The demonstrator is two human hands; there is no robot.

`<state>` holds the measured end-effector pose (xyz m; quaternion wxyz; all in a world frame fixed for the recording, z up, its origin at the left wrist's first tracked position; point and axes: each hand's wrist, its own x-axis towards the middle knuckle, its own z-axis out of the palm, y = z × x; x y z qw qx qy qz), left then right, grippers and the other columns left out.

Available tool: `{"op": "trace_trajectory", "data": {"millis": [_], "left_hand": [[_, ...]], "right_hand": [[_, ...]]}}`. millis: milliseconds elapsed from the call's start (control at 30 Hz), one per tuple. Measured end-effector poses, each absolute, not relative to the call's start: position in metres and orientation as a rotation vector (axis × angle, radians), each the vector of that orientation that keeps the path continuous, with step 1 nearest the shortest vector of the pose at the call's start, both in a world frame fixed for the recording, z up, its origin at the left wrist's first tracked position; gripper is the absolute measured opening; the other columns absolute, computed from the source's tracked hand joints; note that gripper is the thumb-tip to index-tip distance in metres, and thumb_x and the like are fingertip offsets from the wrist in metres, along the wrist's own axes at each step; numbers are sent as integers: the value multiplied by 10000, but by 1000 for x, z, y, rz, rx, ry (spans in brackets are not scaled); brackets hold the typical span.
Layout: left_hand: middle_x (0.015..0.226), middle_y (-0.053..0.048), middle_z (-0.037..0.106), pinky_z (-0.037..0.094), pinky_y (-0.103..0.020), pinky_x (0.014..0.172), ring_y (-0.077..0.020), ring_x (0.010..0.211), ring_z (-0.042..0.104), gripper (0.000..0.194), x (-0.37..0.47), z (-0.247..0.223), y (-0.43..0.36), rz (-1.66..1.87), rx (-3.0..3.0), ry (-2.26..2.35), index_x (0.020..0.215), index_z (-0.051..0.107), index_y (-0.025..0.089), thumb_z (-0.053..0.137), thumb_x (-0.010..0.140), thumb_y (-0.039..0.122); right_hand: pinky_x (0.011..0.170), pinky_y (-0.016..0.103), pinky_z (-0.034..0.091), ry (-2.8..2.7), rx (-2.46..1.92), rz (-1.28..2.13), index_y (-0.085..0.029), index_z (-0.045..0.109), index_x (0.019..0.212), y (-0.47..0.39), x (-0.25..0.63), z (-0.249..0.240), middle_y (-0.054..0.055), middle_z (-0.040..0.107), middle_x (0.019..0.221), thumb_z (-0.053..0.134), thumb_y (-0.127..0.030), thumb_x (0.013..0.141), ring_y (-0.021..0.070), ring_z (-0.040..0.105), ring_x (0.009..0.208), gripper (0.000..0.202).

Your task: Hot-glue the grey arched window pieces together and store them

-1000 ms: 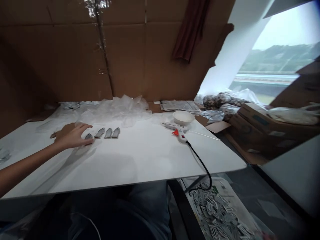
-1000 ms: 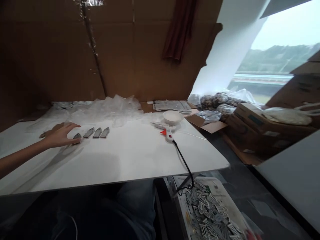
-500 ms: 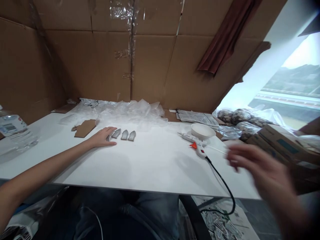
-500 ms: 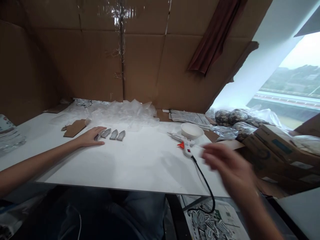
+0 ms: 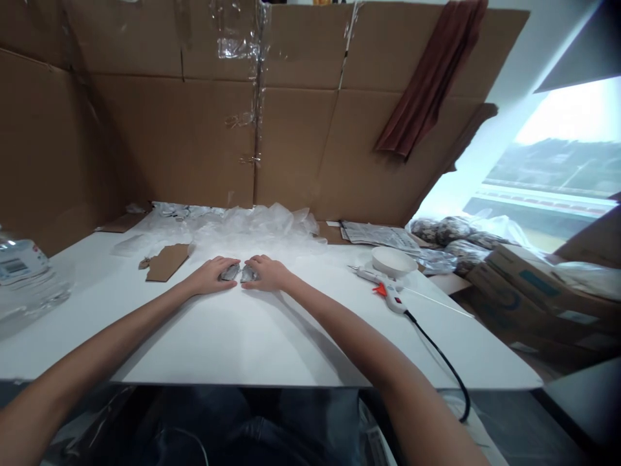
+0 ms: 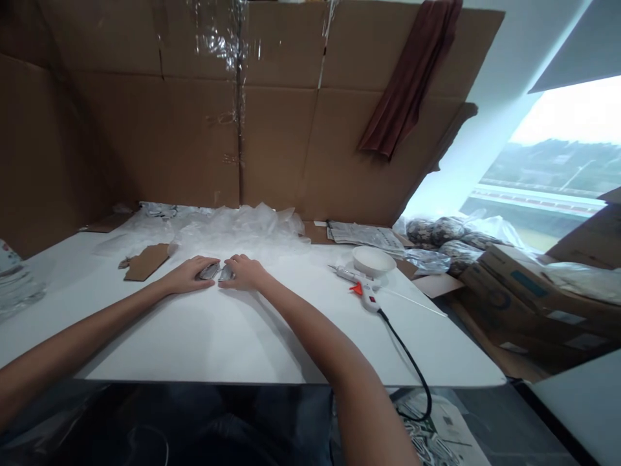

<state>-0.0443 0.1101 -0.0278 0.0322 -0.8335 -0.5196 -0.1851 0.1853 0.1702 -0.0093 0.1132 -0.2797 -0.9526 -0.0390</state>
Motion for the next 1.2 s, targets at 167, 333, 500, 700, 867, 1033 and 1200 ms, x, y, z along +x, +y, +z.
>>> {"op": "trace_trajectory", "data": {"millis": [167,333,500,700,867,1033,1200], "left_hand": [[1369,-64,451,334,-364,1032,-242,1248,395,651,-46,-29,113,-590,-2566,-1569,1353,418,223,512,802,557],[1389,-84,430,318,-396,1036,-265,1269,369,655,-50,-31,119,-512,-2610,-1561,1372,399,215,451,828,577],[1296,-112,506,358,-387,999,-270,1207,428,667,-49,-33,119,-569,-2581,-1523,1316,442,176,478,800,597],[1271,-94,515,382,-331,977,-233,1149,480,661,-49,-37,114,-632,-2510,-1593,1288,432,182,502,789,611],[1262,-80,519,389,-325,961,-233,1124,495,654,-49,-34,108,-519,-2469,-1643,1287,423,198,478,796,627],[1202,-84,545,427,-325,894,-234,1028,537,663,-47,-29,102,-454,-2438,-1645,1282,412,184,443,805,642],[1094,-73,558,466,-310,784,-204,906,556,648,-42,-23,95,-373,-2377,-1668,1261,397,203,414,804,663]], "right_hand": [[811,318,450,-2709,-751,-131,-200,507,1218,176,180,-26,94,460,1251,501,-558,853,209,450,1135,511],[820,340,429,-2711,-739,-47,-159,495,1176,177,176,-28,117,489,1229,521,-590,828,234,426,1140,555],[724,279,396,-2630,-715,27,-173,473,1170,167,188,-17,98,552,1062,534,-571,833,213,464,1046,525],[716,251,383,-2414,-711,250,-164,512,1088,143,231,1,54,578,983,624,-576,748,169,505,915,546],[698,239,432,-2046,-800,682,-161,551,1053,119,284,15,50,583,1060,625,-586,732,126,535,838,538],[463,180,383,-1543,-796,814,-169,501,1085,65,407,44,68,598,1004,630,-515,719,87,519,627,520],[384,173,342,-1108,-944,754,-176,543,1029,-7,572,12,104,610,1015,591,-513,685,114,532,606,484]]}}
